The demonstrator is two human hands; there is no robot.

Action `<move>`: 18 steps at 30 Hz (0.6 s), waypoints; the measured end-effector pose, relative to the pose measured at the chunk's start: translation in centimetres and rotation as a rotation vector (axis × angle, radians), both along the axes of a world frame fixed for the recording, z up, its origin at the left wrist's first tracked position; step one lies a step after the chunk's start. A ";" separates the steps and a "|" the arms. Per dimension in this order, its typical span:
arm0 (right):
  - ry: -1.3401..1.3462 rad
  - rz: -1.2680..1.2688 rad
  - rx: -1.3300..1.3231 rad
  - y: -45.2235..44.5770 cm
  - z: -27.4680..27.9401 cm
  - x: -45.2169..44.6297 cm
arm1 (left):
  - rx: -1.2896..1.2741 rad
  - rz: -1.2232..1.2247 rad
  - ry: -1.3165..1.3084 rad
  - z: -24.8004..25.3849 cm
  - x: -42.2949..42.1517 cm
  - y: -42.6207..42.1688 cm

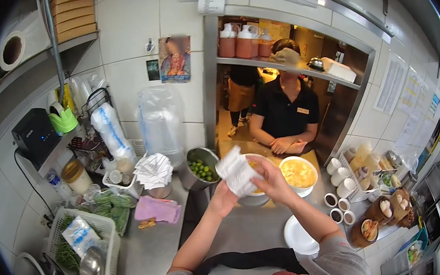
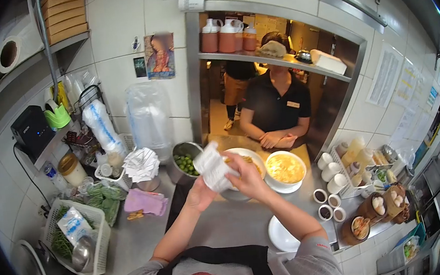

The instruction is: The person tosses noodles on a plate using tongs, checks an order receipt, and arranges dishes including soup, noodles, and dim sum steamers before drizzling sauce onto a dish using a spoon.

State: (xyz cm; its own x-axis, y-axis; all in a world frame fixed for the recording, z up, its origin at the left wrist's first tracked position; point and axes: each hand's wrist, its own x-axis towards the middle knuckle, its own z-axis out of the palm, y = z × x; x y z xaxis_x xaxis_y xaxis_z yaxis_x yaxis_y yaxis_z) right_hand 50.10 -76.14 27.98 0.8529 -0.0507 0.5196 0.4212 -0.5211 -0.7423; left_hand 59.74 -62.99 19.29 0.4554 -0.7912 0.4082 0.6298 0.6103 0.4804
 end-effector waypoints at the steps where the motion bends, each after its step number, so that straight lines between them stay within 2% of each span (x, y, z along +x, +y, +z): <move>1: 0.038 0.007 -0.007 -1.2 -0.8 -1.3 | -0.030 -0.077 0.072 -0.4 -0.3 -0.9; 3: 0.066 0.004 -0.018 -4.8 -1.2 -2.7 | -0.063 -0.164 0.134 -0.8 -0.5 -3.5; 5: 0.139 0.094 -0.415 -8.7 -1.6 -3.8 | 0.170 0.122 0.130 -1.0 -0.4 -5.9; 6: 0.135 0.084 -0.406 -10.4 -1.5 -3.9 | 0.178 0.114 0.124 -0.3 -0.7 -6.8; 8: 0.066 0.117 -0.601 -14.3 0.6 -2.5 | 0.176 0.616 0.039 1.8 -1.0 -8.2; 9: 0.287 -0.141 -0.918 -15.7 3.6 -1.6 | 0.139 0.696 0.018 2.5 -0.7 -8.1; 10: -0.120 -0.025 -0.920 -18.2 7.1 0.2 | 0.099 0.779 -0.002 3.3 -0.4 -7.6; 11: -0.221 -0.224 -0.959 -20.0 11.1 2.3 | 0.083 0.836 0.001 4.9 -1.2 -7.0; 13: -0.558 -0.497 -0.779 -21.9 20.4 5.6 | 0.085 0.918 -0.041 5.5 -1.9 -5.9; 14: -0.921 -0.546 -0.764 -24.9 25.1 8.3 | 0.099 0.970 -0.046 5.7 -2.7 -5.3; 15: -1.048 -0.633 -0.589 -25.2 28.9 8.6 | 0.107 0.988 -0.043 5.5 -3.5 -4.8; 16: -1.021 -0.788 -0.386 -27.3 32.0 10.0 | 0.154 1.035 -0.039 5.0 -4.3 -4.3; 18: -0.980 -0.718 -0.053 -33.1 34.3 14.0 | 0.255 1.125 -0.022 3.1 -5.8 -2.8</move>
State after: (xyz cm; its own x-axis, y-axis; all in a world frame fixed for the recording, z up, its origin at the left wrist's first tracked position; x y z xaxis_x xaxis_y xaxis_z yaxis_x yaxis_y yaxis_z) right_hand 64.14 -109.28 62.32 -0.1160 -0.3091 0.9439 0.3953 -0.8862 -0.2417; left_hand 53.93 -65.83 22.44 0.9502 -0.0029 0.3115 -0.2190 0.7047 0.6749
